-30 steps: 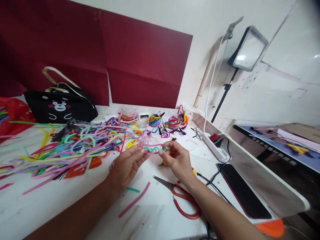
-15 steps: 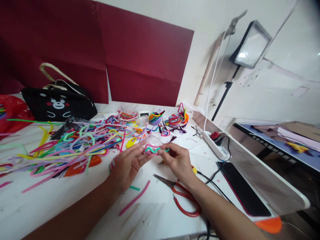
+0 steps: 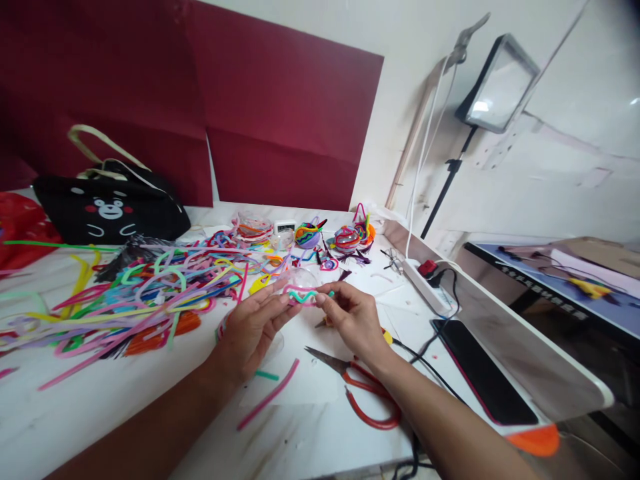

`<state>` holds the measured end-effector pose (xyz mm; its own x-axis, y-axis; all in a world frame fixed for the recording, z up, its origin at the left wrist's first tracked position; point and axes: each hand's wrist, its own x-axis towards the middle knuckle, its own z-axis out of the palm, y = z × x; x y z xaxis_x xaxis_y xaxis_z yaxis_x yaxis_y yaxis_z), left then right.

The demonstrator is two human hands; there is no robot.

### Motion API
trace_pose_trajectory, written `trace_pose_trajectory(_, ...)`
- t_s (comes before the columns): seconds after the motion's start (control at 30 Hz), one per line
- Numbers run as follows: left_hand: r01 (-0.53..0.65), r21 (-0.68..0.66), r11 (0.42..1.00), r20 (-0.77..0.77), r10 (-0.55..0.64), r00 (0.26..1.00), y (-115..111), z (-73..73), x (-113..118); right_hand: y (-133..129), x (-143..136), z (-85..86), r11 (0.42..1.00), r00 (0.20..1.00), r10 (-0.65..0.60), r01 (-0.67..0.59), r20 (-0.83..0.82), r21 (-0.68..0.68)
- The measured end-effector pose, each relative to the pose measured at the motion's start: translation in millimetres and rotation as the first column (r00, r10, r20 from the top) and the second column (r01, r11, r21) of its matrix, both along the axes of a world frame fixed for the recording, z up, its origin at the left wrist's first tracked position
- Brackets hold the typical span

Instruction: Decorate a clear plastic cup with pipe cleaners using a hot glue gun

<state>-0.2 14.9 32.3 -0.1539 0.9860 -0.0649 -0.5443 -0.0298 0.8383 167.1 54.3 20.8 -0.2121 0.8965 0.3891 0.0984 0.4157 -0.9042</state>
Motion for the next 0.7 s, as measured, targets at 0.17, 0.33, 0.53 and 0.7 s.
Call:
trace_pose_trajectory(0.17,-0.024,0.025,0.999,0.046,0.023,0.999,1.8,0.6,-2.7,1.8,0.5,3.2,0.994,0.994,0.051,-0.060,-0.093,-0.092)
trace_pose_trajectory(0.33,-0.060,-0.006,0.998,0.119,0.060,0.991,3.5,1.3,-3.3,5.6,1.0,2.9,0.991,0.993,0.039,-0.053,-0.110,-0.125)
trace_pose_trajectory(0.53,-0.104,-0.098,0.990,0.149,0.118,0.982,4.8,3.9,-1.6,7.0,1.2,4.2,0.994,0.995,0.007,-0.018,-0.104,-0.106)
trace_pose_trajectory(0.7,-0.107,-0.167,0.980,0.164,0.134,0.977,5.0,6.0,-0.9,9.7,2.0,2.7,0.995,0.995,-0.021,0.012,-0.098,-0.095)
